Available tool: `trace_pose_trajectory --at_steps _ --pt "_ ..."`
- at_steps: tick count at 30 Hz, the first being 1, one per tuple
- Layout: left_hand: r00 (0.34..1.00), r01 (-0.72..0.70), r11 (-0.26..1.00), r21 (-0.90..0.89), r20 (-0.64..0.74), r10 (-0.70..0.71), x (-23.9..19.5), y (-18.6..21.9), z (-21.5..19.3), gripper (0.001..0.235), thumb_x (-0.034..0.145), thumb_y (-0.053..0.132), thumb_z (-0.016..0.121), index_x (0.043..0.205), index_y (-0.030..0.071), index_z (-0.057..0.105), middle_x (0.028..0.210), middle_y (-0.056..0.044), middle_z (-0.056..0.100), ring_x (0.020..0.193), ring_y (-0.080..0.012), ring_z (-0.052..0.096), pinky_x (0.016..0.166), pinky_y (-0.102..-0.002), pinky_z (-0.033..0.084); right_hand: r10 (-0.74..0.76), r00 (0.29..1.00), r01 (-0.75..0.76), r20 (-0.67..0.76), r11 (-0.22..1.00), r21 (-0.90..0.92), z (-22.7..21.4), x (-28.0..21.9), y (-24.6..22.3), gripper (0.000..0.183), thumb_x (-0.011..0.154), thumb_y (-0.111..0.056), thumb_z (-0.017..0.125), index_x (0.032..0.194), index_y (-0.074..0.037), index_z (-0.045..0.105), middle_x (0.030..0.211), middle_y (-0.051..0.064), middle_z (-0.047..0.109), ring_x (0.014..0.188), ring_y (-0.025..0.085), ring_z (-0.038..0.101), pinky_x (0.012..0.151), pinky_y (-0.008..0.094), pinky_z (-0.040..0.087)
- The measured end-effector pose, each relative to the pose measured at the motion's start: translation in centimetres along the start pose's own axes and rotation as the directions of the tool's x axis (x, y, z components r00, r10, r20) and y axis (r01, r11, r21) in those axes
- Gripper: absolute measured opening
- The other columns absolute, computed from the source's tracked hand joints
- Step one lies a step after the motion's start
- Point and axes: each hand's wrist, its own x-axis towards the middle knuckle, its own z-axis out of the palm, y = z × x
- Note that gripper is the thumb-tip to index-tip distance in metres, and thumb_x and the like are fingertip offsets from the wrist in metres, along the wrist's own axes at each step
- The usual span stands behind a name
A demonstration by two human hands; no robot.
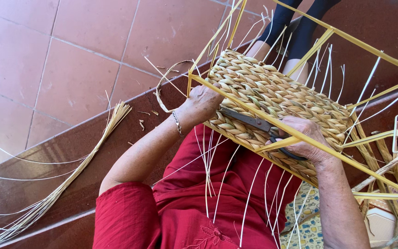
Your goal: The person weaves dried plant fibers into a rectangular basket frame. They use shears to trim excess fibers and continue weaving the sides of the basket by hand.
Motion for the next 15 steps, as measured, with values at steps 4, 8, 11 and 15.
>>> trace_pose_trajectory --at_steps 4,8,11,15 --pt "1.000 -0.011 0.999 -0.045 -0.026 0.010 -0.2 0.4 -0.3 0.033 0.072 0.005 0.077 0.103 0.002 0.066 0.103 -0.018 0.066 0.085 -0.0370 0.069 0.064 -0.047 0.056 -0.091 0.995 0.090 -0.031 0.995 -0.035 0.6 0.1 0.1 0.042 0.070 -0.043 0.089 0.090 -0.012 0.068 0.075 0.002 0.061 0.069 0.019 0.063 0.061 0.035 0.054" --pt "1.000 0.012 1.000 -0.017 0.006 -0.012 -0.4 0.5 -0.6 0.035 0.069 0.005 0.077 0.103 0.004 0.065 0.103 -0.016 0.066 0.090 -0.0370 0.069 0.069 -0.047 0.056 -0.025 1.000 0.025 0.000 1.000 -0.003 1.3 1.1 -0.5 0.067 0.066 -0.043 0.087 0.126 -0.018 0.071 0.076 0.003 0.064 0.064 0.020 0.063 0.061 0.037 0.055" --pt "1.000 0.023 0.999 -0.049 0.007 -0.023 -0.4 0.4 -0.5 0.041 0.068 0.004 0.077 0.107 0.006 0.063 0.107 -0.013 0.064 0.092 -0.0356 0.068 0.069 -0.047 0.055 0.023 0.999 -0.021 0.034 0.998 -0.067 1.5 1.0 -0.8 0.069 0.067 -0.047 0.088 0.128 -0.022 0.069 0.077 0.005 0.068 0.067 0.022 0.065 0.064 0.036 0.057" --pt "0.998 -0.011 0.996 -0.093 -0.066 0.005 -0.7 0.1 0.2 0.043 0.074 0.005 0.074 0.115 0.009 0.060 0.108 -0.010 0.063 0.095 -0.0337 0.067 0.071 -0.046 0.056 -0.084 0.996 0.084 -0.018 0.996 -0.004 1.6 0.7 -0.9 0.063 0.072 -0.044 0.083 0.129 -0.019 0.069 0.091 0.005 0.075 0.075 0.021 0.070 0.068 0.035 0.059"
